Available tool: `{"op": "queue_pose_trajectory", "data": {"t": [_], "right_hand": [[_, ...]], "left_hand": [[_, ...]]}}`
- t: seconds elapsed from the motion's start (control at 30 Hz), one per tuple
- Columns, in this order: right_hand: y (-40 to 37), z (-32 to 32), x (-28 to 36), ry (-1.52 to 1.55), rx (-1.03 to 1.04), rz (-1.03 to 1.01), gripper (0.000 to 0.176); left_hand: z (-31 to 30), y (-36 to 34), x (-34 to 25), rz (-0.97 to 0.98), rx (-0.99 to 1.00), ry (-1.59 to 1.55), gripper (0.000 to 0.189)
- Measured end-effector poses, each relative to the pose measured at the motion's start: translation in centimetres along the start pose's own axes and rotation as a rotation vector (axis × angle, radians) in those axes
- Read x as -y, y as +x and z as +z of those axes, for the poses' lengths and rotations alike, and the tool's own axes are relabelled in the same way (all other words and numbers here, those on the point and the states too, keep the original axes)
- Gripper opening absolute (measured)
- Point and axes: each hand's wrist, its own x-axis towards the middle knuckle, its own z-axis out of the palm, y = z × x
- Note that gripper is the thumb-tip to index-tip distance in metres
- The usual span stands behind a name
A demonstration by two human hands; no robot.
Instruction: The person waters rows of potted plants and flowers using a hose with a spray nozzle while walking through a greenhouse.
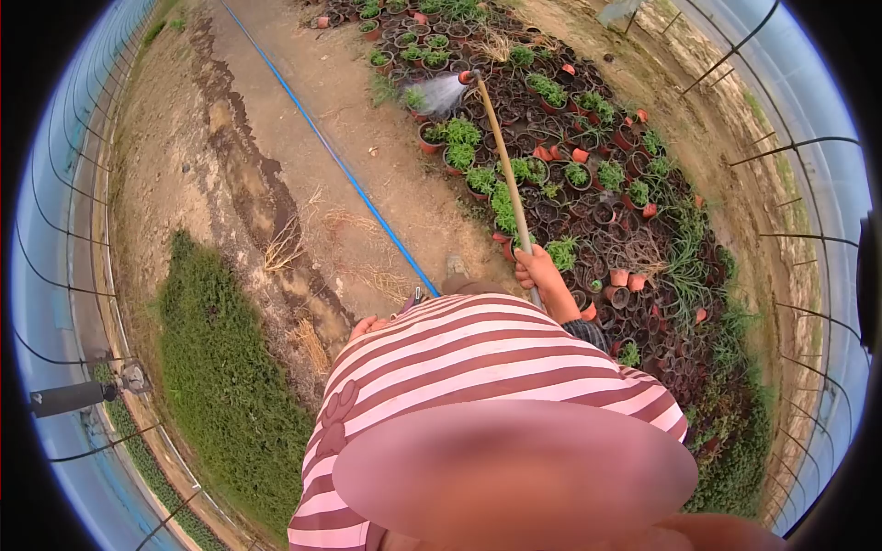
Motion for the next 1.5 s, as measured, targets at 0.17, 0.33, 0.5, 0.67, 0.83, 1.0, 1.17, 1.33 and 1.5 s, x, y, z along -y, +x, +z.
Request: {"op": "queue_pose_trajectory", "data": {"t": [0.17,0.33,0.5,0.67,0.83,1.0,1.17,1.33,1.5], "right_hand": [[4.1,-1.9,4.6,0.073,-0.065,-0.039,0.013],[7.0,-3.9,8.6,0.032,-0.21,-0.082,0.017],[8.8,-5.3,10.6,-0.044,-0.346,-0.054,0.019],[10.3,-4.2,11.9,-0.048,-0.412,-0.088,0.019],[13.0,-0.9,14.0,0.054,-0.375,-0.162,0.018],[17.2,4.6,16.4,0.027,-0.418,-0.177,0.015],[21.1,11.0,18.8,-0.062,-0.471,-0.187,0.014],[24.0,15.6,19.5,-0.139,-0.651,-0.148,0.014],[26.0,16.5,17.6,-0.224,-0.824,-0.141,0.017]], "left_hand": [[5.8,3.3,-4.7,-0.044,0.003,0.034,0.02],[9.5,6.2,-7.9,-0.071,-0.001,0.048,0.02],[11.5,8.2,-10.8,-0.091,-0.001,0.038,0.02],[12.8,10.2,-14.2,-0.104,0.002,0.045,0.02],[14.1,12.5,-19.6,-0.114,0.013,0.067,0.02],[14.7,13.7,-27.9,-0.104,0.017,0.102,0.02],[14.4,13.6,-36.4,-0.132,0.021,0.038,0.021],[14.1,13.5,-44.2,-0.405,0.217,-0.371,0.022],[15.7,13.2,-48.7,-0.363,0.101,-0.332,0.021]]}}
